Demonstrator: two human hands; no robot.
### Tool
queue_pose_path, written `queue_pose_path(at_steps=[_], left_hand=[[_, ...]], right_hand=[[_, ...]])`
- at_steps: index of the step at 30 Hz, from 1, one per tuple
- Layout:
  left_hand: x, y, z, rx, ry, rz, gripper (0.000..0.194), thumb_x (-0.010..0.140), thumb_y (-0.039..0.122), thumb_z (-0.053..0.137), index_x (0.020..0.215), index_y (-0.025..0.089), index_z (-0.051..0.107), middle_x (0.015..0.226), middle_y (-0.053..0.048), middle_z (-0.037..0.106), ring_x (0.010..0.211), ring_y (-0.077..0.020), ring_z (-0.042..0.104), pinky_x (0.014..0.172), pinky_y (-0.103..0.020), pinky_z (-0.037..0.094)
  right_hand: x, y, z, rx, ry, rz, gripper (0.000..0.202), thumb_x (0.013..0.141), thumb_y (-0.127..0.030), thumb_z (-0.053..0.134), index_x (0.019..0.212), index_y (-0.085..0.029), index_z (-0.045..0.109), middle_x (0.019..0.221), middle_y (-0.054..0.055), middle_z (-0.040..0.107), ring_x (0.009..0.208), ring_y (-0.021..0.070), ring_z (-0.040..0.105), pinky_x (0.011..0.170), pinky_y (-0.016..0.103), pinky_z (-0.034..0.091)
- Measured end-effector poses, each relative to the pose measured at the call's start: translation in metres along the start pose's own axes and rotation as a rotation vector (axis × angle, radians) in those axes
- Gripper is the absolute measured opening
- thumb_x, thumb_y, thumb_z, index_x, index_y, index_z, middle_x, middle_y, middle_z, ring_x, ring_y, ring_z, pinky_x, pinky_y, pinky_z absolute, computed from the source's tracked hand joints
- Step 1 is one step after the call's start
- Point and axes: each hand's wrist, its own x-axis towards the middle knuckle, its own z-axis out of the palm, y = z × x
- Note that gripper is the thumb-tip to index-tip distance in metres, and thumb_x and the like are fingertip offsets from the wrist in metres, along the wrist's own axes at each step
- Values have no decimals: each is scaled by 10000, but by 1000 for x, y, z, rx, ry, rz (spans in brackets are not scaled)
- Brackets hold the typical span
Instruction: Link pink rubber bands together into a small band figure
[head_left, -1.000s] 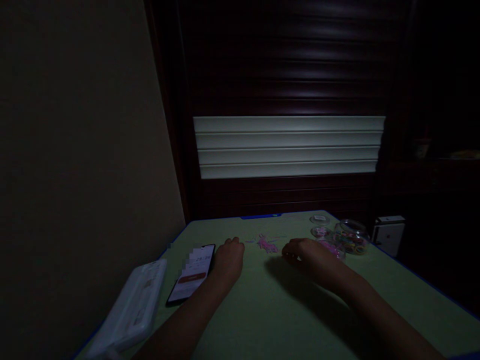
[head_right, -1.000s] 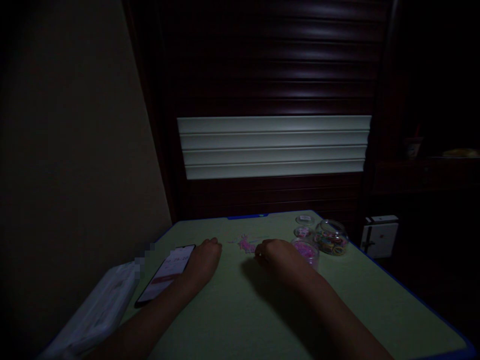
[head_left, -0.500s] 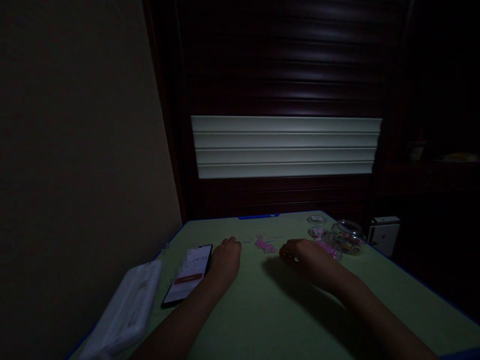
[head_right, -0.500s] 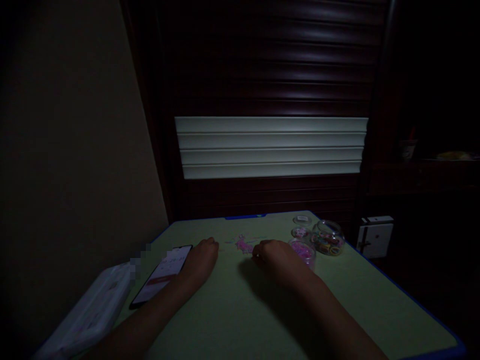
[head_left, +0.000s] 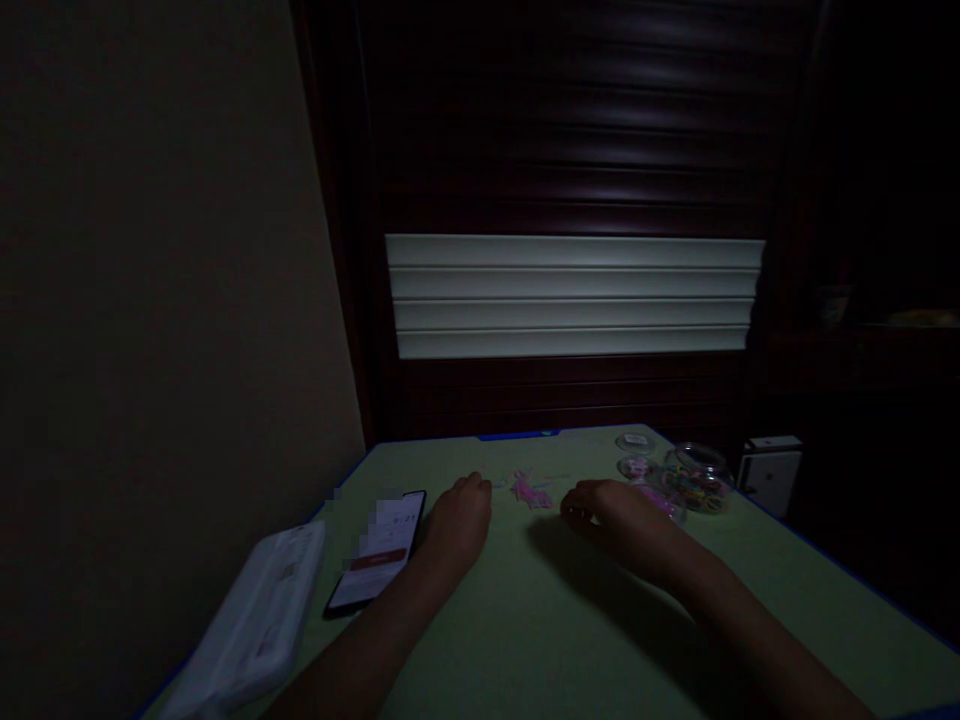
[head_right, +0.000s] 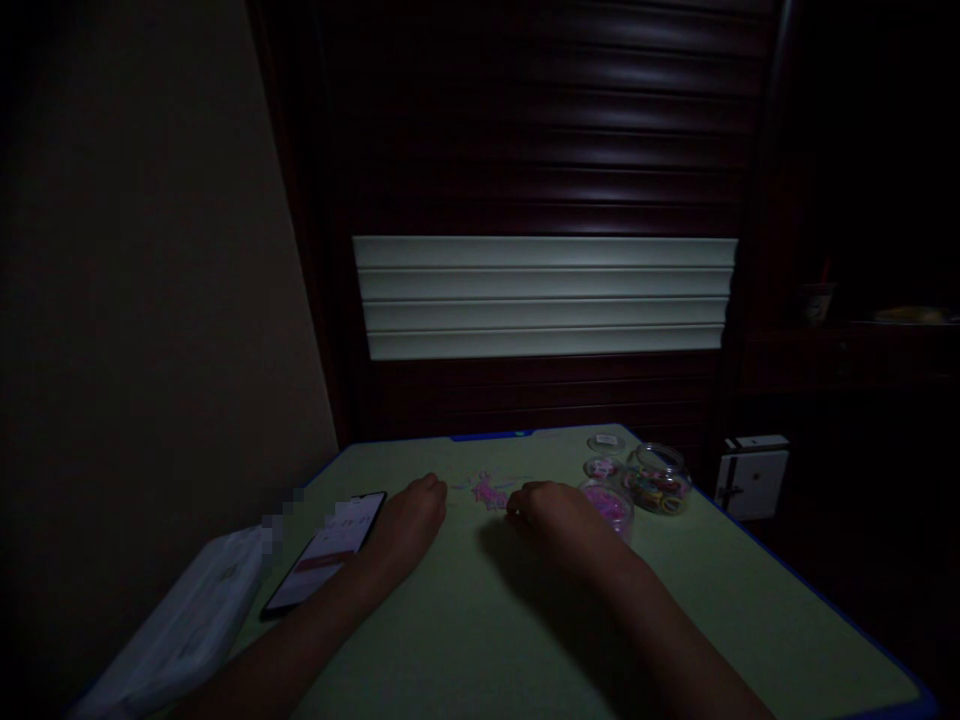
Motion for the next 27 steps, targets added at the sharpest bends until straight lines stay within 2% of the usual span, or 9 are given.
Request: queue_pose_path(at_steps=[8, 16, 27], left_hand=[[-3, 15, -11, -18, 84, 126, 183, 856, 96, 392, 836, 145, 567, 893, -69, 577, 871, -201, 523, 780, -322, 411], [-7, 21, -15, 64, 315, 357, 97, 829, 95, 468, 794, 151, 539, 810, -47, 548, 776, -211, 498, 693, -346, 413], [-10, 27, -17, 85, 523, 597, 67, 857, 112, 466, 838, 136, 525, 790, -44, 535, 747, -186, 493, 655, -321, 392]], right_hand=[[0, 0, 0, 19, 44, -4, 205, 801, -150, 432, 799, -184, 635, 798, 43, 636, 691, 119, 566, 623, 215, 363], [0, 1, 2, 43, 106, -32, 239, 836, -173, 434, 955, -189, 641, 867, 53, 641, 751, 131, 580, 669, 223, 390], [0, 6, 7, 50, 136, -51, 203, 808, -209, 519, 982, -201, 624, 879, 35, 636, 756, 140, 582, 663, 225, 401]])
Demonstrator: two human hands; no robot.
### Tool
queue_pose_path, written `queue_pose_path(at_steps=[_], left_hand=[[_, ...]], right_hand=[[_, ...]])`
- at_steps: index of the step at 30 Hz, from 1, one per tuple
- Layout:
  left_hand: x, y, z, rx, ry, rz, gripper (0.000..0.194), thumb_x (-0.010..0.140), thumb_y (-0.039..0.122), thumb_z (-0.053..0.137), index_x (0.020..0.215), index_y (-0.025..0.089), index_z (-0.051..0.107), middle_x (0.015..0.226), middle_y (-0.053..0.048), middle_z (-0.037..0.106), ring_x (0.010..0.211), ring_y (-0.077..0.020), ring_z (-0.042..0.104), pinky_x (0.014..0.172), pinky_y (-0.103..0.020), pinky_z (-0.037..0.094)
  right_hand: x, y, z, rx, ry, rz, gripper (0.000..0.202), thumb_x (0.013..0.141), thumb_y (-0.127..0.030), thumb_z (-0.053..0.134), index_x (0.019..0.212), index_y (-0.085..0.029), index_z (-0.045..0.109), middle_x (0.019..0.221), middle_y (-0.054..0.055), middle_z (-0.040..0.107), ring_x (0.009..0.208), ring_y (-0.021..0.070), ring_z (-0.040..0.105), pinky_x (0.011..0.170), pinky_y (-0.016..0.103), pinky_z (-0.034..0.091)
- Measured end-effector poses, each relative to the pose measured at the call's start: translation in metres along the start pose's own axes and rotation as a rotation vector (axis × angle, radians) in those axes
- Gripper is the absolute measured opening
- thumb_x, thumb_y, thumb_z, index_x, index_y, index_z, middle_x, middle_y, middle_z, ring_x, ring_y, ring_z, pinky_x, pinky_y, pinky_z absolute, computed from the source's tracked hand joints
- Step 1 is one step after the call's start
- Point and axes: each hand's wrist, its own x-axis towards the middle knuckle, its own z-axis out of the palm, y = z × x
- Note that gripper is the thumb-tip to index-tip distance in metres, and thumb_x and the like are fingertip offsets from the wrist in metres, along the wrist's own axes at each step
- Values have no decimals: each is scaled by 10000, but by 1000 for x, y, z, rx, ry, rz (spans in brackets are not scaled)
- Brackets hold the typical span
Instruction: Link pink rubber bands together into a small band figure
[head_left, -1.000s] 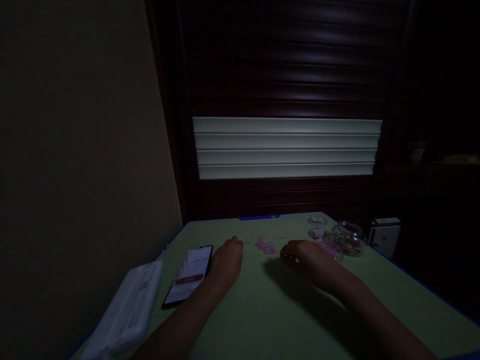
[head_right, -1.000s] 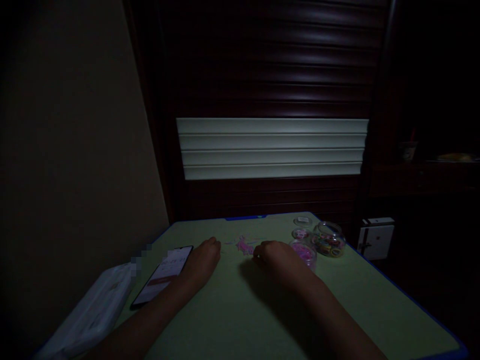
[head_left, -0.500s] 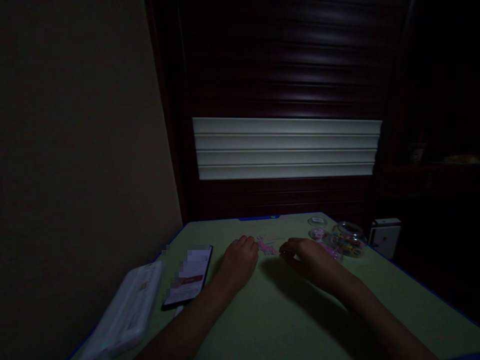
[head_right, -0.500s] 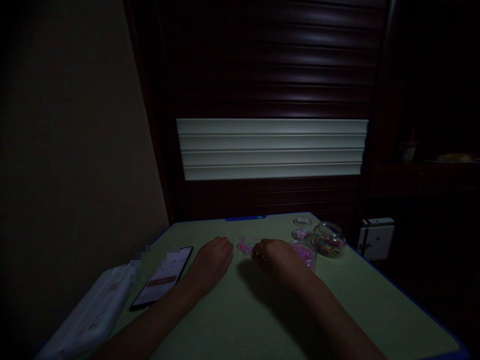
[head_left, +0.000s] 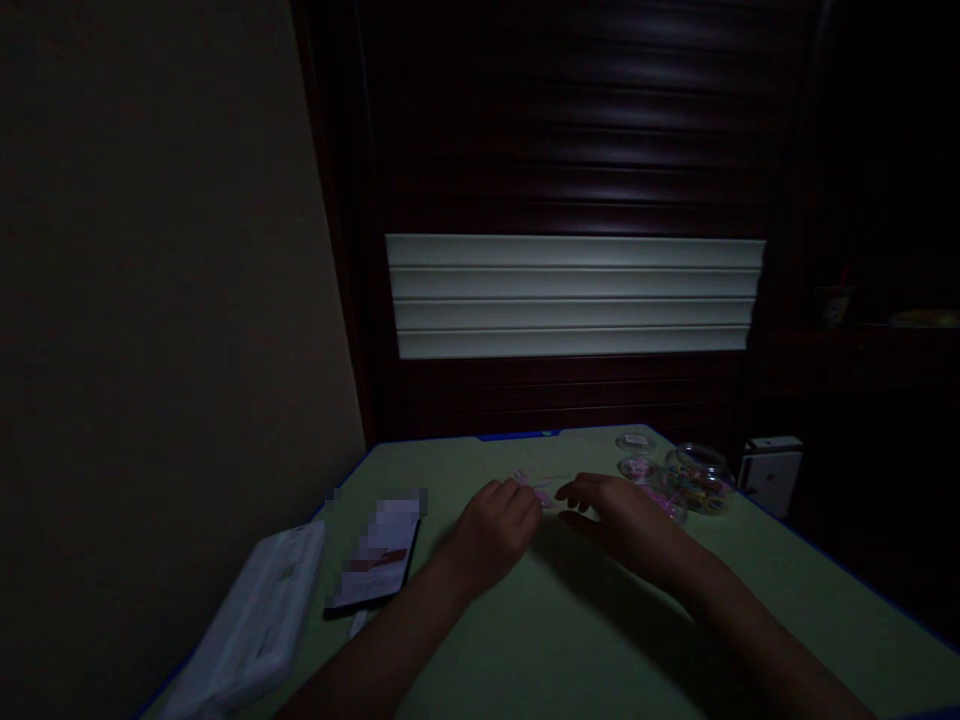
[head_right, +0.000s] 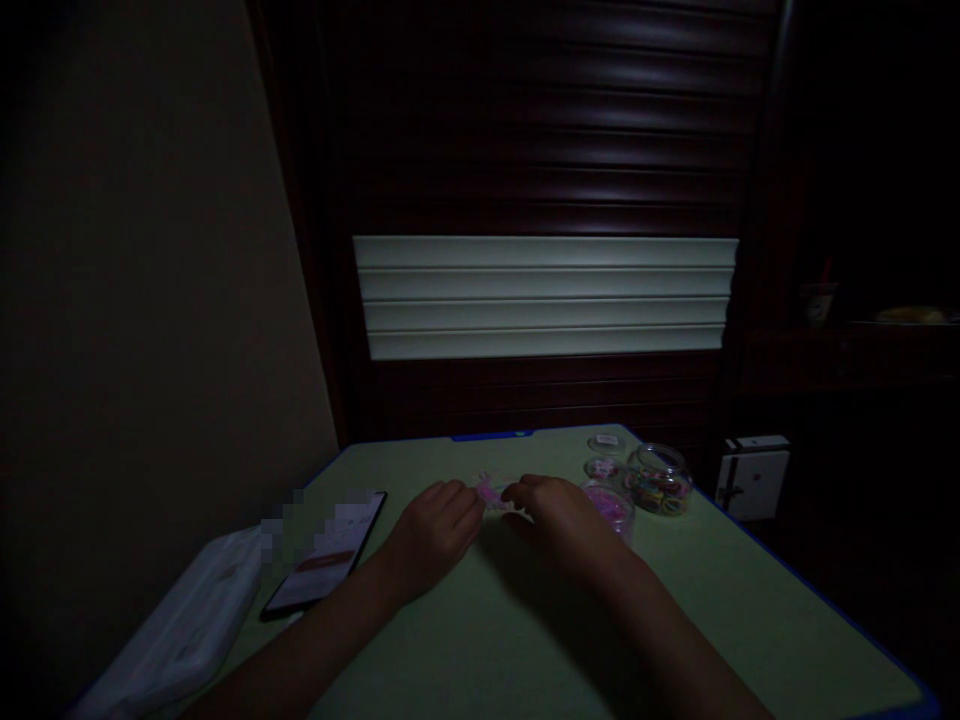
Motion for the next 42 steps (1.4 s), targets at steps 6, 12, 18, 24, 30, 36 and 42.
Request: queue_pose_path(at_steps=[6, 12, 18, 24, 30, 36, 42], left_hand=[[0, 2, -2, -7, 65, 52, 86, 866, 107, 450, 895, 127, 529, 829, -53, 554, 769, -183, 503, 659, -318, 395], [1, 4, -6, -4, 31, 78, 81, 860, 105, 460, 902, 119, 528, 859, -63, 560, 795, -194, 512, 675, -329, 404], [1, 4, -6, 11, -26, 71, 110, 878, 110, 428, 930, 126, 524, 862, -67, 564, 828, -199, 514, 694, -333, 409], [0, 4, -5, 4, -39, 64, 120, 880, 108, 423, 951, 132, 517, 873, -68, 565, 845, -203, 514, 699, -336, 406], [0, 4, -5, 10, -43, 73, 107, 875, 109, 430, 935, 123, 517, 871, -71, 563, 834, -208, 514, 678, -333, 401], [-1, 3, -4, 11, -43, 75, 102, 873, 100, 434, 924, 128, 518, 875, -72, 568, 845, -207, 513, 681, -333, 400], [-2, 2, -4, 12, -44, 73, 128, 872, 96, 433, 965, 122, 518, 881, -72, 571, 848, -206, 517, 680, -335, 399]], right_hand=[[-1, 0, -1, 12, -1, -13, 177, 800, -218, 545, 959, -211, 624, 865, 20, 633, 746, 133, 577, 657, 220, 394], [1, -4, -5, 26, -28, -16, 198, 799, -136, 493, 924, -198, 635, 878, 32, 645, 776, 132, 584, 683, 214, 384], [2, -10, -10, -11, -50, 0, 191, 833, -149, 446, 841, -192, 632, 834, 35, 639, 756, 129, 579, 665, 210, 371], [2, -13, -12, -49, -65, -4, 210, 852, -155, 421, 785, -186, 618, 790, 35, 629, 716, 119, 570, 643, 205, 358], [2, -13, -12, -98, -75, 15, 230, 856, -153, 402, 764, -188, 609, 793, 35, 631, 713, 117, 570, 631, 203, 352], [0, -8, -18, -183, -97, 96, 266, 861, -158, 372, 745, -187, 610, 783, 41, 634, 672, 124, 570, 596, 215, 350], [-2, 6, -28, -231, -80, 220, 268, 843, -151, 383, 869, -200, 646, 869, 82, 653, 784, 165, 596, 658, 239, 373]])
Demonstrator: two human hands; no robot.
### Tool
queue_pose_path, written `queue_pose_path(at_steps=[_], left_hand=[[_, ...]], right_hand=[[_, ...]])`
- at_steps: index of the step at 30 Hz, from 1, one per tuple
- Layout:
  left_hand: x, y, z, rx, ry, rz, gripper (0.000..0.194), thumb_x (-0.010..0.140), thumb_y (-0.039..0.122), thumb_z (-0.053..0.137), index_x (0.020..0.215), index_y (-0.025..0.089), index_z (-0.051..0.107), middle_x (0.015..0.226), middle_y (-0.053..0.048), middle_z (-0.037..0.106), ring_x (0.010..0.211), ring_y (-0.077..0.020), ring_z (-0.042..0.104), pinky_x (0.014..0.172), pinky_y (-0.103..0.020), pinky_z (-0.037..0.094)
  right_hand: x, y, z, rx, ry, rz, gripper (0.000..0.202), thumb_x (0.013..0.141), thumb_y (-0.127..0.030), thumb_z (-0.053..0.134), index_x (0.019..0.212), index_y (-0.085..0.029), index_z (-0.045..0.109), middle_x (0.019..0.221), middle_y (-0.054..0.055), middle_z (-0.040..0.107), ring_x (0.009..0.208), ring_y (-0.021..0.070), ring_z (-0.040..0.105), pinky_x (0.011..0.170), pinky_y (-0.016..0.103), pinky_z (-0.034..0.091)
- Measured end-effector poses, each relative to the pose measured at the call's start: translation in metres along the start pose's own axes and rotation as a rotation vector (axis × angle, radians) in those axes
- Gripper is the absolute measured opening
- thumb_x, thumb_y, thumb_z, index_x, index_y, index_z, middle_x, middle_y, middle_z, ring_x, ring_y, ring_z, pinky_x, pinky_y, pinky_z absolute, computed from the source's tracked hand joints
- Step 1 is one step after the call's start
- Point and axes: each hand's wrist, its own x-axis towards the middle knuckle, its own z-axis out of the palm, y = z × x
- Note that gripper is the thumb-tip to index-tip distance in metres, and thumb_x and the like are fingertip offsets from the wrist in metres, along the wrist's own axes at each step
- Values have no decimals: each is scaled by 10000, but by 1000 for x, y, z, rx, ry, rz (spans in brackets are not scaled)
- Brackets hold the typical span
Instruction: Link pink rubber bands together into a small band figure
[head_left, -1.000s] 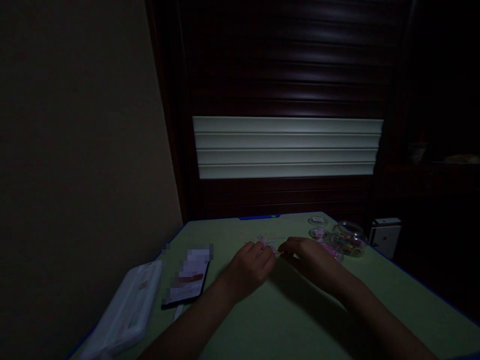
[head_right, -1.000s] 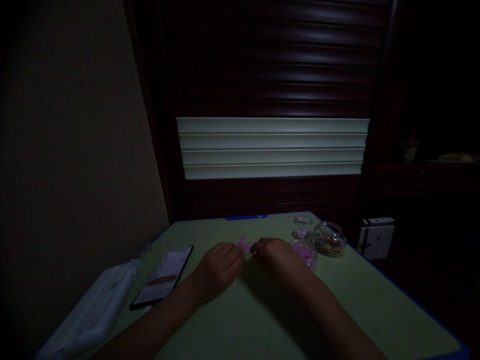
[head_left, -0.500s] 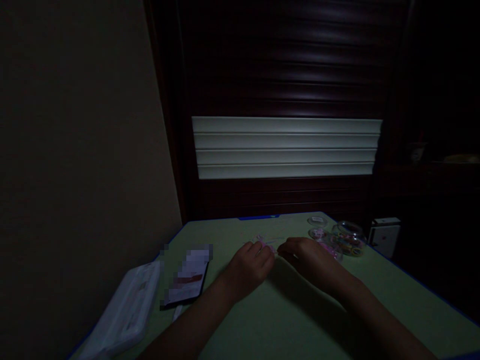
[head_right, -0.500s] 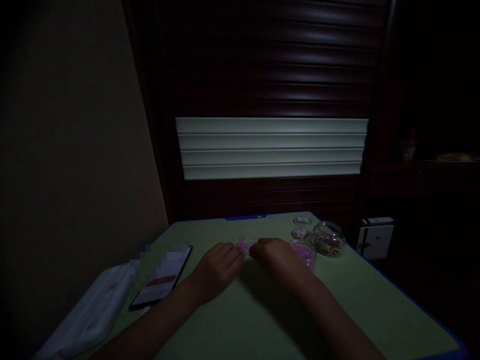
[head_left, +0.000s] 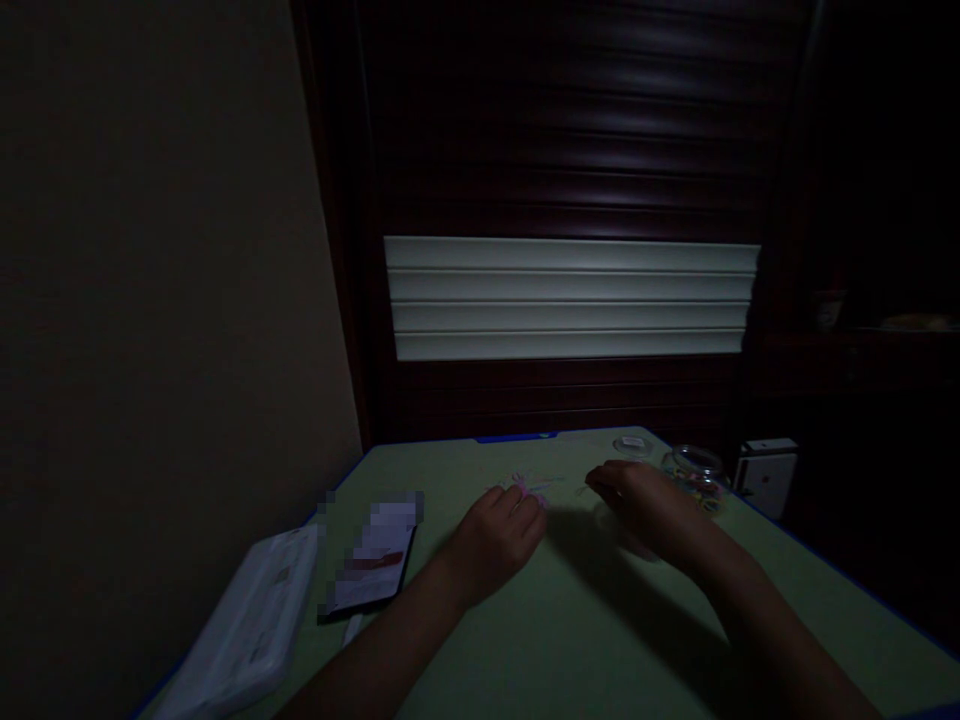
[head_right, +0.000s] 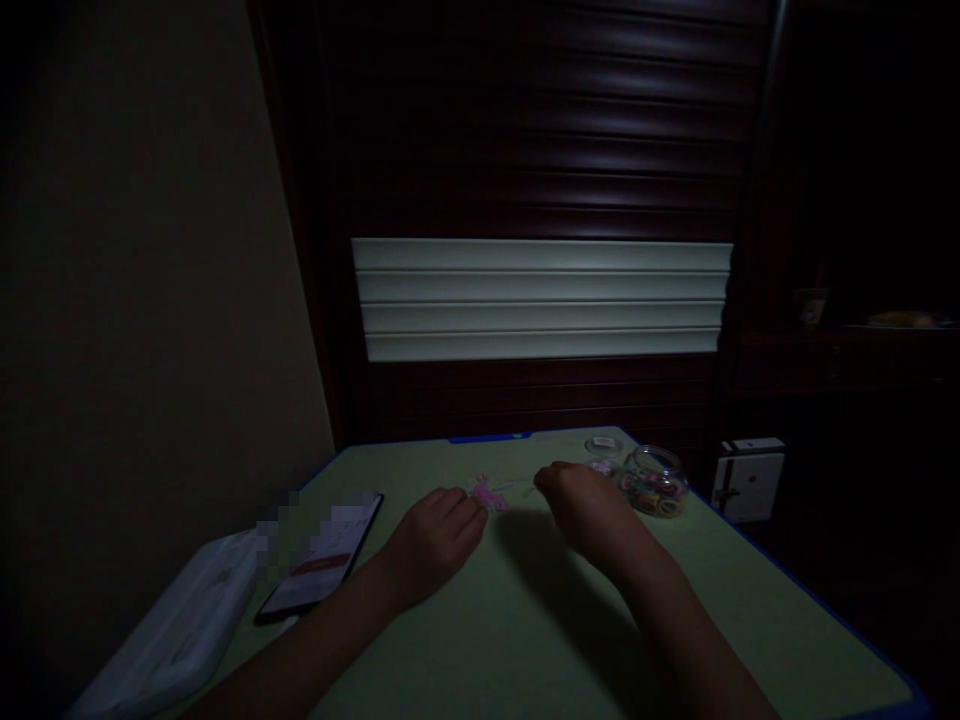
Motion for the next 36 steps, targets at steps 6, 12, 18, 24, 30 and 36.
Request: queue_pose_path(at_steps=[6, 12, 18, 24, 30, 36], left_hand=[[-2, -1, 1, 13, -2, 19, 115, 866, 91, 441, 942, 122, 522, 874, -69, 571, 810, -197, 515, 674, -330, 405], [-4, -2, 5, 25, 12, 28, 117, 875, 95, 429, 937, 128, 522, 867, -66, 567, 810, -195, 514, 674, -328, 404], [-6, -2, 7, 23, -2, 19, 111, 870, 90, 432, 918, 133, 521, 860, -67, 567, 802, -192, 512, 672, -328, 402], [-6, -2, 9, 11, 5, 16, 87, 860, 91, 455, 901, 131, 521, 842, -59, 559, 786, -190, 508, 663, -324, 394], [-7, -4, 10, 14, -12, 11, 80, 857, 86, 457, 880, 139, 512, 844, -57, 553, 788, -189, 502, 650, -323, 385], [-8, -7, 13, 13, -35, -38, 76, 859, 93, 455, 850, 146, 509, 825, -48, 543, 762, -187, 491, 642, -326, 380]], right_hand=[[-1, 25, -5, -42, -2, 152, 266, 817, -124, 401, 887, -199, 646, 897, 101, 658, 802, 185, 610, 637, 243, 372], [-6, 47, -4, -64, -43, 269, 215, 800, -178, 438, 813, -191, 652, 797, 105, 665, 702, 194, 620, 558, 244, 355], [-9, 53, -3, -70, -60, 273, 255, 814, -200, 417, 863, -198, 667, 823, 112, 668, 714, 188, 618, 580, 252, 362], [-9, 56, -1, -78, -78, 245, 244, 813, -218, 437, 873, -213, 674, 843, 115, 668, 731, 195, 621, 604, 260, 374], [-10, 57, 0, -74, -61, 217, 256, 792, -186, 435, 858, -218, 680, 849, 109, 671, 758, 213, 621, 622, 276, 385], [-7, 49, -3, -46, 10, 172, 305, 824, -159, 393, 964, -194, 662, 935, 119, 662, 831, 204, 613, 684, 275, 395]])
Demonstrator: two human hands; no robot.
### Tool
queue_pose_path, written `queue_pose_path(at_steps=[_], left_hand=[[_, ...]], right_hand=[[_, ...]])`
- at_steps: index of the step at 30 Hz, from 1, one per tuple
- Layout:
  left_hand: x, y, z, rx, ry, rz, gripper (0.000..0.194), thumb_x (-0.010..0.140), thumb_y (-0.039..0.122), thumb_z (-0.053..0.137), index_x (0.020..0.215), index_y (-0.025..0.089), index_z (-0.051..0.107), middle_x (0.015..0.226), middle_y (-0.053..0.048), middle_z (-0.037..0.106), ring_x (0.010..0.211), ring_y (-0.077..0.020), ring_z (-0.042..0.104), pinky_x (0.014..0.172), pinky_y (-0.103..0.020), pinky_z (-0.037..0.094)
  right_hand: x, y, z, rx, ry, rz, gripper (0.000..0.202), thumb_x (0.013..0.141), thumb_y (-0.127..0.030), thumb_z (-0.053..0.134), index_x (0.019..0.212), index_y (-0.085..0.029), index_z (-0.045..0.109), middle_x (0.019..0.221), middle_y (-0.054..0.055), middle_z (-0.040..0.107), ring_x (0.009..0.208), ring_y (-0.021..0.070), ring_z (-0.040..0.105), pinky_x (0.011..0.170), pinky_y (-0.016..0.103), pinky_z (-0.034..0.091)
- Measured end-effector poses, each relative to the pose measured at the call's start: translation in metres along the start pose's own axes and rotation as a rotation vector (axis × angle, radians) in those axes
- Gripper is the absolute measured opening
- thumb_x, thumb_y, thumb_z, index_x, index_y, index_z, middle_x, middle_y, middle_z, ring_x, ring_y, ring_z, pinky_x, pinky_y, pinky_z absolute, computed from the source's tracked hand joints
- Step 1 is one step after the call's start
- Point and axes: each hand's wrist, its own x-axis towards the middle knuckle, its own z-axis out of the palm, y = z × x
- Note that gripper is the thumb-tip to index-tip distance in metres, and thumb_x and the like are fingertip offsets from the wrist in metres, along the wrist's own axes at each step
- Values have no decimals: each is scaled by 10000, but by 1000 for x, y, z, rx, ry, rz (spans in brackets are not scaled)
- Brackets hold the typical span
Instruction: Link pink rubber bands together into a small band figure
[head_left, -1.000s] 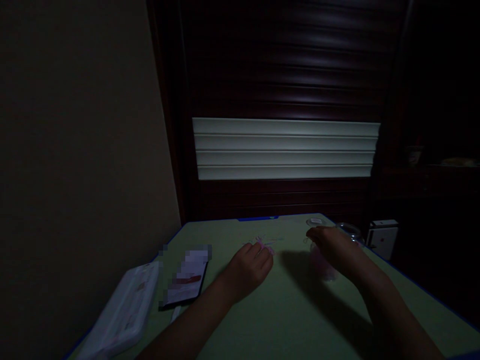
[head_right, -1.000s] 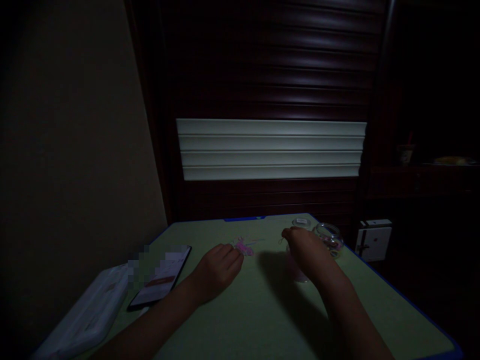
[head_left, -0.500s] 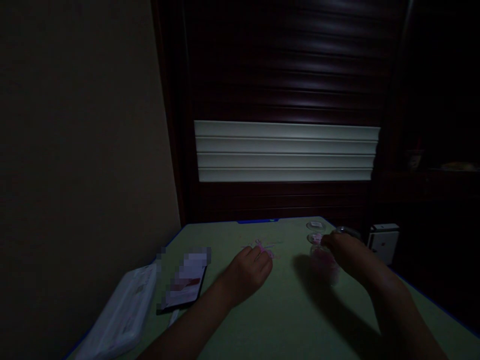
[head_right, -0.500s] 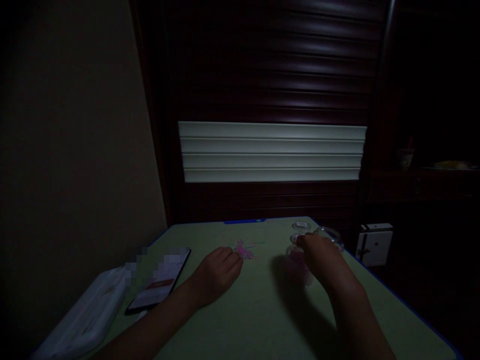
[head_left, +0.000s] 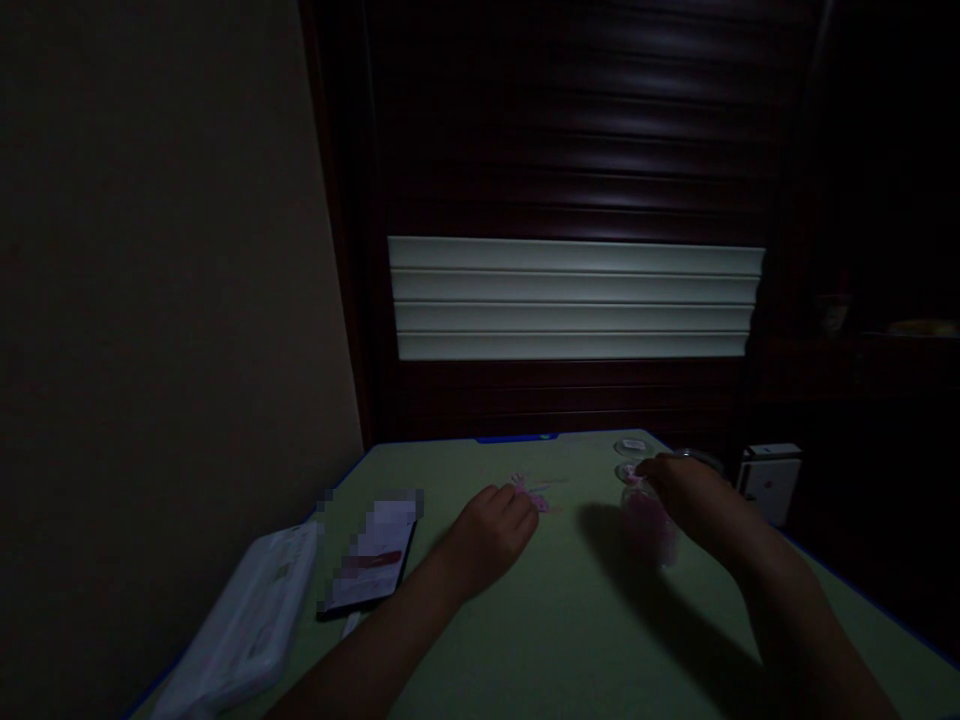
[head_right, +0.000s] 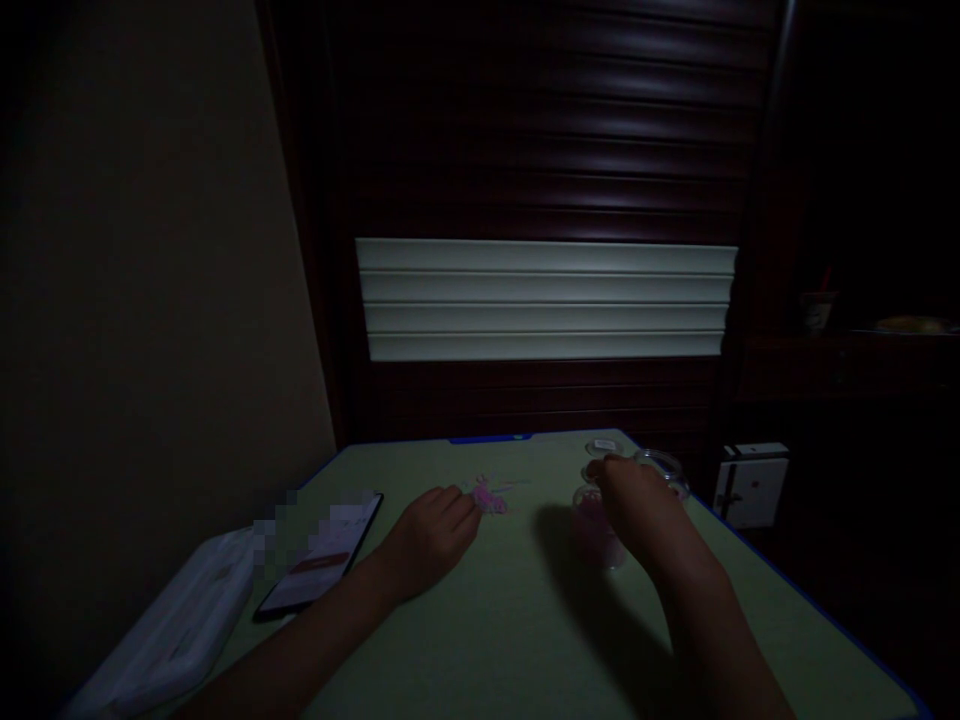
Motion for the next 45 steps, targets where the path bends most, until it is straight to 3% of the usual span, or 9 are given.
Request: queue_pose_path(at_steps=[10, 19, 27, 35, 45], left_hand=[[0, -6, 6, -87, -146, -246, 135, 858, 80, 427, 833, 160, 533, 829, -47, 547, 782, -195, 499, 701, -327, 410], [-4, -7, 17, -237, -265, -449, 210, 888, 125, 375, 810, 156, 568, 853, -62, 560, 836, -194, 513, 776, -328, 407], [-2, 1, 28, -313, -249, -488, 209, 893, 153, 381, 811, 163, 572, 874, -48, 559, 856, -169, 516, 776, -284, 408], [5, 7, 27, -380, -223, -406, 181, 901, 160, 403, 870, 170, 581, 903, -41, 574, 872, -168, 517, 799, -287, 404], [9, 4, 34, -465, -201, -479, 139, 869, 239, 494, 821, 171, 605, 872, -36, 587, 874, -180, 512, 758, -277, 393]], right_hand=[[2, -44, 5, 92, 67, -191, 244, 858, -221, 408, 939, -199, 638, 905, 67, 637, 806, 152, 587, 696, 241, 391], [-4, -68, 13, 154, -75, -332, 193, 794, -139, 414, 736, -176, 595, 780, 45, 622, 651, 111, 544, 584, 208, 337], [0, -67, 22, 162, -115, -334, 175, 754, -129, 427, 727, -173, 595, 778, 51, 631, 648, 110, 548, 587, 199, 338], [1, -70, 19, 174, -128, -330, 185, 757, -125, 418, 705, -170, 590, 756, 51, 626, 627, 107, 543, 573, 197, 337], [1, -68, 23, 180, -117, -336, 185, 774, -154, 415, 715, -180, 589, 750, 41, 621, 606, 105, 528, 562, 204, 330]])
